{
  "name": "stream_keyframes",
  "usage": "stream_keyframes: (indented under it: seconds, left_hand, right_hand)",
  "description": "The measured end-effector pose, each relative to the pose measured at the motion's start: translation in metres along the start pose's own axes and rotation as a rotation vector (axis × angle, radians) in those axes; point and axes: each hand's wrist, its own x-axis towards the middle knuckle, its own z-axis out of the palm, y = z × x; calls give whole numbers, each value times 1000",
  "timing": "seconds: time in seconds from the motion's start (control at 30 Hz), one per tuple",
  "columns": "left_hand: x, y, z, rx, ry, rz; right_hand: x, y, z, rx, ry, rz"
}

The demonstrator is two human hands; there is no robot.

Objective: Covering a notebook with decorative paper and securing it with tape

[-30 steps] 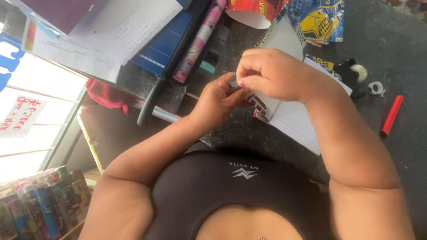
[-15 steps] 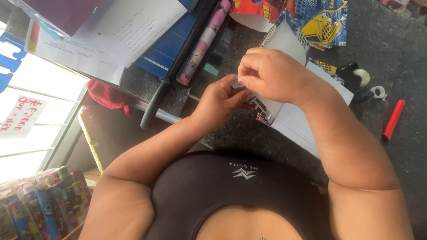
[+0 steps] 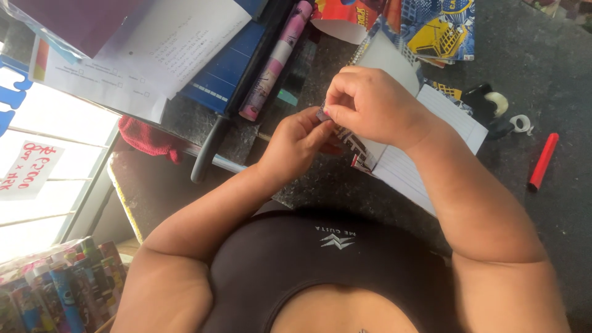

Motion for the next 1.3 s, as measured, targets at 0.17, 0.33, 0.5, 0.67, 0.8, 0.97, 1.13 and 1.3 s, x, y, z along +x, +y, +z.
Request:
stream_keyframes:
  seconds: [0.17,0.33,0.5,0.67,0.8,0.97,1.13,1.3]
  left_hand:
    - [-4,7,-2,-51,-7,-27]
    - [-10,15,-4,-49,-46,-25]
    - [-8,20,-4,60,38,-109]
    - [-6,6,-10,262,92,-18]
    - [-10,3,-9,390,153,-11]
    - [-8,7,-16,384,116,-136]
    - [18,34,-12,391,80,-149]
    - [37,68,14,722,137,-247]
  right_hand:
    - [-1,0,2,40,40,48]
    - [2,2,5,11,86,284]
    - [-8,-6,2,89,95,330]
    - [-62,13,-28,91,224,297]
    - [-132,34,-59,65,477,751]
    - [-234,195,-57,268,918,859]
    - [-256,219,-57,257,847,1003]
    - [-241,243,-58,272,759,1013]
